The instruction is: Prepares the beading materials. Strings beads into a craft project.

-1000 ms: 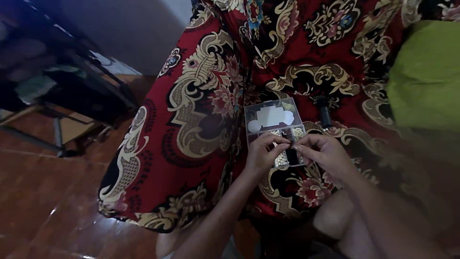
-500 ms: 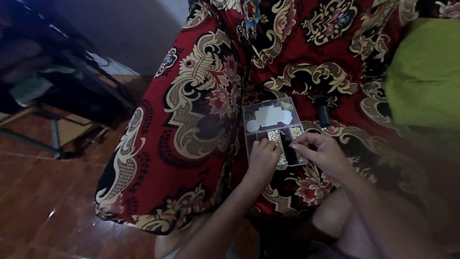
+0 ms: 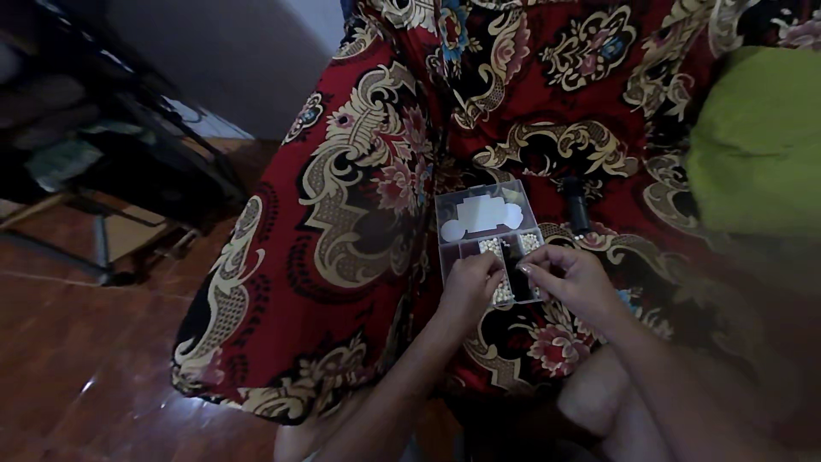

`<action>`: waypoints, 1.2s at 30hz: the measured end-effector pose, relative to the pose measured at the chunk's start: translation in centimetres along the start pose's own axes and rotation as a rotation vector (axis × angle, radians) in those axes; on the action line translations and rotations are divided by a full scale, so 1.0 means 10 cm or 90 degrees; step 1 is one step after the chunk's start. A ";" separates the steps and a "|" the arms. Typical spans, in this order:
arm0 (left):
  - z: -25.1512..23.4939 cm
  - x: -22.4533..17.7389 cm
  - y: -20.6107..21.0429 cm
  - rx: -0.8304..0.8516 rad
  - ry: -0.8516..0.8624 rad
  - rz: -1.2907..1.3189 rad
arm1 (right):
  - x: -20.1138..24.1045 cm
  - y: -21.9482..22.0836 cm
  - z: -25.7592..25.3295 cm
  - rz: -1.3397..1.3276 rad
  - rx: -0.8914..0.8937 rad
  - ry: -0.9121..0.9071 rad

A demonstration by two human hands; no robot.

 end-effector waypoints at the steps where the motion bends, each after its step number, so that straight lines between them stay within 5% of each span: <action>1: -0.02 0.05 -0.04 -0.006 -0.039 0.078 | 0.00 0.00 0.00 0.001 -0.001 0.002; 6: -0.01 0.19 0.02 0.002 -0.229 0.586 | 0.03 0.04 0.04 0.000 -0.009 -0.003; 11: 0.06 0.12 0.22 0.103 -0.300 0.794 | 0.07 0.10 0.09 -0.017 -0.011 -0.023; 36: 0.07 0.15 0.23 0.122 -0.307 0.805 | 0.12 0.09 0.10 0.002 -0.033 -0.071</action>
Point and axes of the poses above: each hand's wrist, its own z-axis away from the middle knuckle, its own y-axis out of the palm, x = y × z, the point moved 10 cm from there along -z, towards the middle knuckle, and after that the axes turned 5 degrees about -x, right-handed, at the moved point
